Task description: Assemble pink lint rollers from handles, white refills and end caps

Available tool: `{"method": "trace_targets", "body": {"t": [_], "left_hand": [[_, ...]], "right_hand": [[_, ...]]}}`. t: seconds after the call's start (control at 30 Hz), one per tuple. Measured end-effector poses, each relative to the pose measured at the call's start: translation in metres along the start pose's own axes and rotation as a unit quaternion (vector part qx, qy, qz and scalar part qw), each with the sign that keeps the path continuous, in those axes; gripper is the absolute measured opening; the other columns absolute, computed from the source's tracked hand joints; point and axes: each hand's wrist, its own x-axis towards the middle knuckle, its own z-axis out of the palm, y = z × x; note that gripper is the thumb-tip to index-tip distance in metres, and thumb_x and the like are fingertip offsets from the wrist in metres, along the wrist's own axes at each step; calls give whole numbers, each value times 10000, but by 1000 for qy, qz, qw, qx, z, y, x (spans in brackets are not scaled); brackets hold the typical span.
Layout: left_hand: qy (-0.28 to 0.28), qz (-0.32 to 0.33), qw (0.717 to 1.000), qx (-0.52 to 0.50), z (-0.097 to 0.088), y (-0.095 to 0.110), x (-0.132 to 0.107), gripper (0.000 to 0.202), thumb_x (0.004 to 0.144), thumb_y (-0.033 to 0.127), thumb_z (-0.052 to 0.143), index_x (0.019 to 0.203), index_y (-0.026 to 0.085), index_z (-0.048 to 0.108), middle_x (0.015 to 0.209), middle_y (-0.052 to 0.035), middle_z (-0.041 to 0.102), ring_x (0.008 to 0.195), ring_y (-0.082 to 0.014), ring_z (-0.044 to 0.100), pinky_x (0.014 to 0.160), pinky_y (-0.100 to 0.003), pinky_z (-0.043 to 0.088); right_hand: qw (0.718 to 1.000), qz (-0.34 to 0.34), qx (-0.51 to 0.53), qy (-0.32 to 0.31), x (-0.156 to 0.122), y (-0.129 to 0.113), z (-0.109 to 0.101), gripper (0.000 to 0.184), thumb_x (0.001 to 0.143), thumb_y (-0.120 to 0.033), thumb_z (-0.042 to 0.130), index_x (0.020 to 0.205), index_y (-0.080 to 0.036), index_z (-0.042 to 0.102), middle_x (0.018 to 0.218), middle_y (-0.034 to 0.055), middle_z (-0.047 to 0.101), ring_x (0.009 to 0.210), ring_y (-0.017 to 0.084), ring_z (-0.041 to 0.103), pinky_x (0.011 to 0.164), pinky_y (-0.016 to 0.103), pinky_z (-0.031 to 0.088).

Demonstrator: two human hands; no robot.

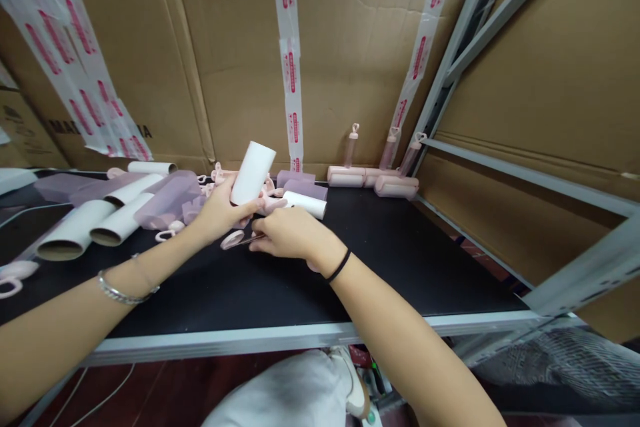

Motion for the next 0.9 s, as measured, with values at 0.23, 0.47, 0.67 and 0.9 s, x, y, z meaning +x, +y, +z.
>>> {"method": "trace_targets", "body": {"t": [0.23, 0.47, 0.67, 0.9], "left_hand": [[16, 50, 989, 140, -10, 1, 0, 531, 705, 485, 605, 1117, 163, 516, 966, -56, 619, 847, -216, 585, 703, -284, 457], [-44, 69, 981, 176, -2, 9, -9, 604, 710, 511, 603, 1194, 169, 483, 1059, -85, 615, 926, -248, 588, 777, -320, 448], [-24, 42, 984, 168, -1, 13, -9, 630, 726, 554, 568, 1199, 153, 461, 945, -73, 641, 877, -227, 601, 728, -298, 468], [-68, 68, 982, 161, 0, 11, -11, 621, 745, 529, 560, 1222, 152, 436, 1036, -86, 626, 908, -226, 602, 773, -329, 467]], "right_hand": [[965, 164, 94, 184, -18, 50, -21, 230, 838, -364, 514, 779, -171, 626, 606, -8, 553, 565, 104, 472, 553, 219, 288], [897, 120, 340, 256, -14, 67, -7, 388, 868, -480, 428, 1072, -176, 558, 630, -38, 485, 543, 93, 422, 558, 222, 348], [869, 52, 403, 282, -7, 54, -1, 435, 747, -496, 616, 1064, -206, 547, 739, -19, 516, 604, 97, 459, 563, 222, 383], [899, 20, 316, 302, -6, 39, -3, 422, 742, -440, 645, 1088, -219, 546, 743, -24, 518, 613, 92, 443, 537, 213, 359]]}}
